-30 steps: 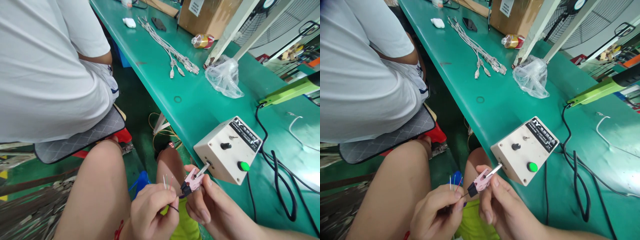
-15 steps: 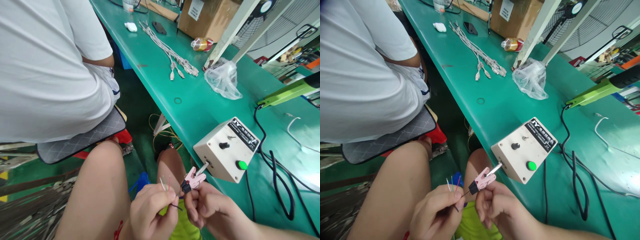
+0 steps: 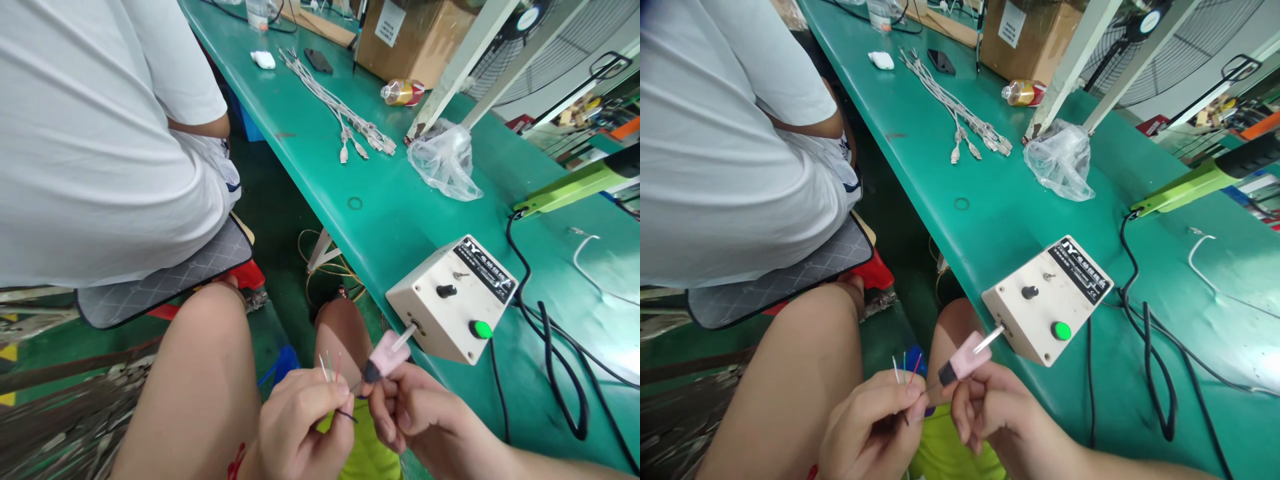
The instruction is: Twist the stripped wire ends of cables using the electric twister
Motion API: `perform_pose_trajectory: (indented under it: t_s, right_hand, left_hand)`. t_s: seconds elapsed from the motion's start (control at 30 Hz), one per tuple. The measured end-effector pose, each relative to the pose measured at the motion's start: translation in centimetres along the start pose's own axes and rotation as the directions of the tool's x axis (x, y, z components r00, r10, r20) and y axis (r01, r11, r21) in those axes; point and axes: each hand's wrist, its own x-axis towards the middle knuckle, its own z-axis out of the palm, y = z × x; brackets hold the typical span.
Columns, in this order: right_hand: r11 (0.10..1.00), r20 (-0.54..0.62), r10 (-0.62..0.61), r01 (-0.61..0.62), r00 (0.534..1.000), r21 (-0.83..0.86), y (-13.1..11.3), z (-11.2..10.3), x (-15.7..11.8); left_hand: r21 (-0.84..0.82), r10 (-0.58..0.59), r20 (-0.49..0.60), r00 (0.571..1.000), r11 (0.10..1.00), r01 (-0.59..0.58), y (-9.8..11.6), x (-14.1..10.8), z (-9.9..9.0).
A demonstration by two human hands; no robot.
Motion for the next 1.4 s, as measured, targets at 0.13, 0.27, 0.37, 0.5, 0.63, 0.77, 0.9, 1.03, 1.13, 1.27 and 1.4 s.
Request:
perform_pose_trajectory:
  t_s: [0.13,0.27,0.37,0.5,0.63,0.77,0.9,1.03,1.13,1.27,1.4]
  right_hand:
    - [1.000,0.022,0.007,-0.006,1.000,-0.021,0.5,-0.5,0.1]
    - [0.998,0.004,0.048,-0.048,0.999,-0.034,0.1,-0.2,-0.1]
    - [0.997,-0.010,0.065,-0.065,0.998,-0.046,-0.5,0.5,-0.3]
    - [0.992,-0.030,0.100,-0.101,0.995,-0.073,-0.9,0.9,-0.5]
    - [0.990,-0.025,0.100,-0.102,0.995,-0.097,-0.8,0.8,-0.5]
    - [0.991,0.021,0.095,-0.093,0.995,-0.092,-0.5,0.5,-0.5]
    - [0.996,0.048,0.072,-0.069,0.996,-0.063,-0.3,0.5,-0.5]
    - [0.997,0.059,0.071,-0.070,0.996,-0.026,-0.4,0.7,-0.5]
    - [0.997,0.054,0.078,-0.077,0.995,-0.022,-0.5,0.8,-0.5]
    - [0.995,0.054,0.098,-0.097,0.994,-0.025,-0.5,0.6,-0.6]
    - [0.999,0.044,0.033,-0.031,0.998,-0.038,-0.7,0.7,-0.7]
  left_hand:
    - [-0.025,0.009,-0.016,1.000,1.000,-0.010,0.0,-0.3,0.0]
    - [-0.047,0.055,0.006,0.998,0.997,-0.055,0.3,-0.3,-0.4]
    - [-0.038,0.065,0.047,0.997,0.997,-0.063,0.5,-0.2,-0.6]
    - [-0.036,0.084,0.058,0.995,0.996,-0.082,0.9,-0.2,-0.4]
    - [-0.030,0.085,0.051,0.995,0.996,-0.084,1.0,-0.6,-0.1]
    - [-0.089,0.096,0.088,0.991,0.992,-0.089,0.8,-1.5,-0.1]
    - [-0.097,0.062,0.115,0.991,0.994,-0.051,0.8,-2.0,-0.3]
    - [-0.139,0.077,0.151,0.985,0.989,-0.056,1.0,-1.7,-0.5]
    - [-0.134,0.083,0.164,0.983,0.989,-0.061,0.9,-1.3,-0.6]
    - [-0.110,0.148,0.150,0.978,0.985,-0.132,0.8,-0.8,-0.5]
    - [-0.029,0.086,0.093,0.992,0.996,-0.084,1.3,0.0,-0.4]
